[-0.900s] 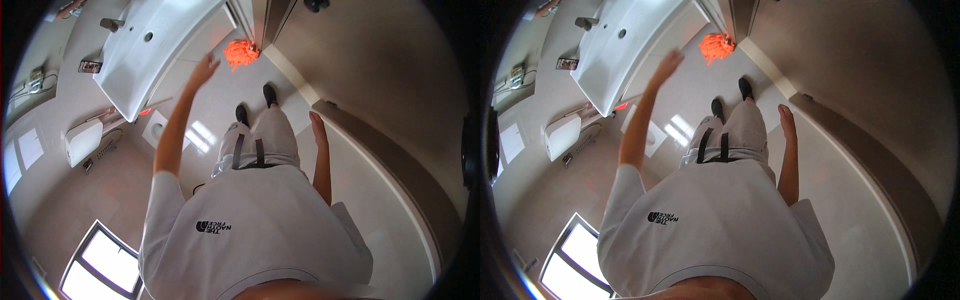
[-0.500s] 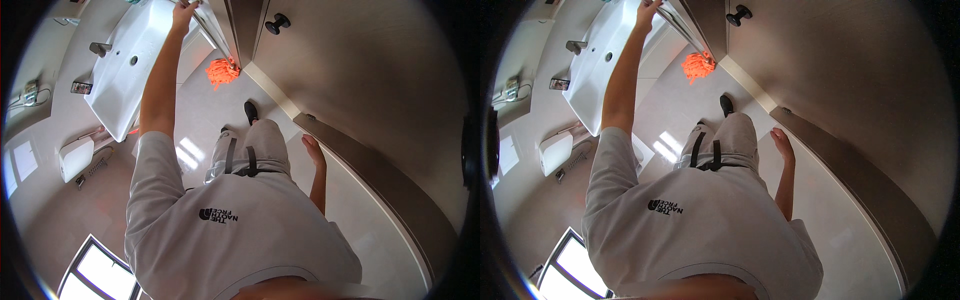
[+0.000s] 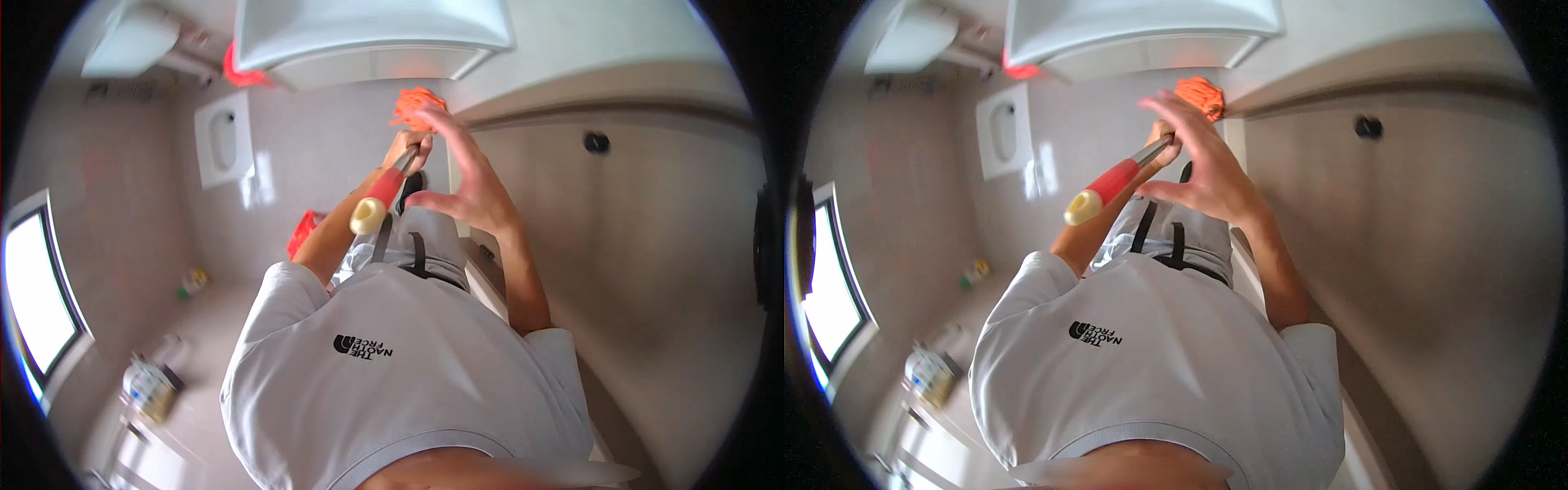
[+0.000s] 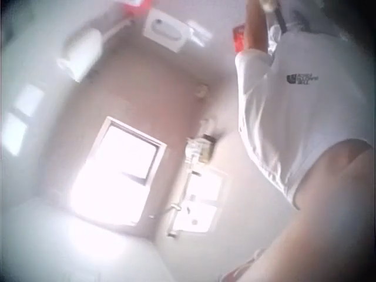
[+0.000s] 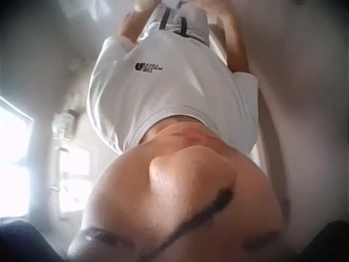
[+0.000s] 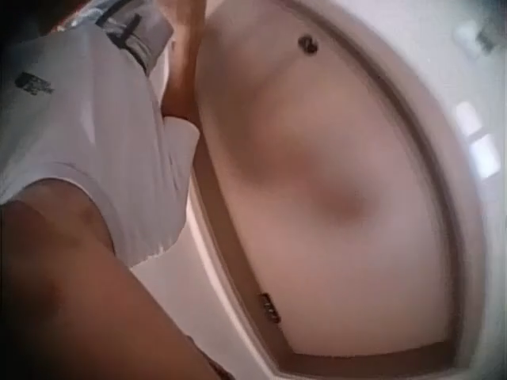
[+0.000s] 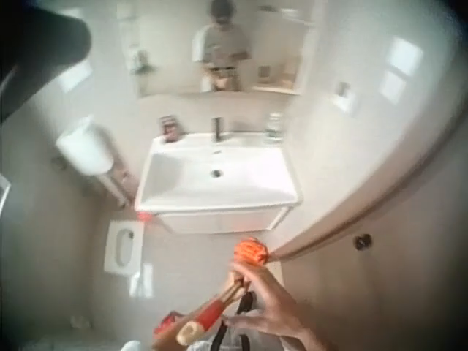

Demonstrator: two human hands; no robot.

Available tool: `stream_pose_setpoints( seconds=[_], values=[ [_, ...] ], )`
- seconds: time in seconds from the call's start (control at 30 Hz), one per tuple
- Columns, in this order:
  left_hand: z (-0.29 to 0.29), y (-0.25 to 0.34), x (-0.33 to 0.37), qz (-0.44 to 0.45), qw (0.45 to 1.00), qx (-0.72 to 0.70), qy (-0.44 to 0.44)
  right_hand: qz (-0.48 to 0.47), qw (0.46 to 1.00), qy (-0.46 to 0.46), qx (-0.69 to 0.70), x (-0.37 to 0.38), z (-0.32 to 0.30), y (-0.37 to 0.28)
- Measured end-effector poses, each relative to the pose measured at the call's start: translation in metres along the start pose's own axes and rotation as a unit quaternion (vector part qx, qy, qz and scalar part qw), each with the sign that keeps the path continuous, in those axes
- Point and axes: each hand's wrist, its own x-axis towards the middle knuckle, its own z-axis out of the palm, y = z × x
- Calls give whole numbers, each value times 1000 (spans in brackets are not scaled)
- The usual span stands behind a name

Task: Mopping the bathroom floor around the sink and squat toilet.

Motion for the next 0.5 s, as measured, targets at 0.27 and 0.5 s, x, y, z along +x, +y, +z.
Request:
stream_pose_setpoints(
  seconds=[0.27,0.5],
  values=[
    [-212,68,-189,-65,887,-384,249,-54,915,-389,93,60,244,-83],
    [-291,195,-294,-147,829,-143,520,-348,809,-430,199,23,376,-162]
  ],
)
